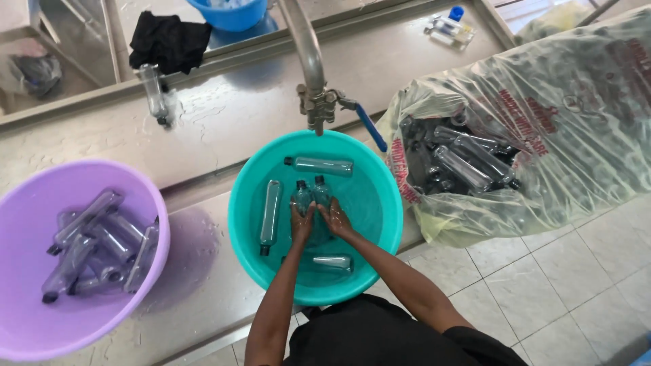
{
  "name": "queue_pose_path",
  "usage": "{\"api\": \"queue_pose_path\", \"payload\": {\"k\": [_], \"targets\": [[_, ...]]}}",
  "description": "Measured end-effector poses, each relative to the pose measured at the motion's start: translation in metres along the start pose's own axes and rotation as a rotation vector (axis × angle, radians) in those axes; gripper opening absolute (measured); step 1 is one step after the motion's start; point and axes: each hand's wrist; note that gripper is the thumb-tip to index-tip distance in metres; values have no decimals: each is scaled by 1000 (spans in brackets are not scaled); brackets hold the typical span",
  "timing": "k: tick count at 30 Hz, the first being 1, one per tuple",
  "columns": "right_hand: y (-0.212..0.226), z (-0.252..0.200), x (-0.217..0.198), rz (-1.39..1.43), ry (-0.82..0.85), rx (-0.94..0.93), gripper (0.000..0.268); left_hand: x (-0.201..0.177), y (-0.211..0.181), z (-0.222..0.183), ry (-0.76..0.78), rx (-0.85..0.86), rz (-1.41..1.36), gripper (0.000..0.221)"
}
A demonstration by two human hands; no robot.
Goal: Rinsing plastic bottles in a basin of water and transferring them between containers at a production facility.
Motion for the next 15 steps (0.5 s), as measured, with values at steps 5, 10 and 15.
{"api": "queue_pose_path", "payload": {"k": [5, 10, 15], "targets": [[-31, 36, -13, 303, 159, -47, 85, -8, -26, -24, 14, -65, -70, 81], [-44, 45, -16, 679, 100, -362, 104, -12, -46, -22, 165, -27, -447, 90], [98, -123, -53, 667, 57, -208, 73, -18, -90, -95, 96, -87, -421, 81]]}}
Point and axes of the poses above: each hand's wrist, its own z-axis towards the middle knuckle, its own x-axis out of the palm, y = z × x, and after that the axes turned 12 degrees about y, right-handed
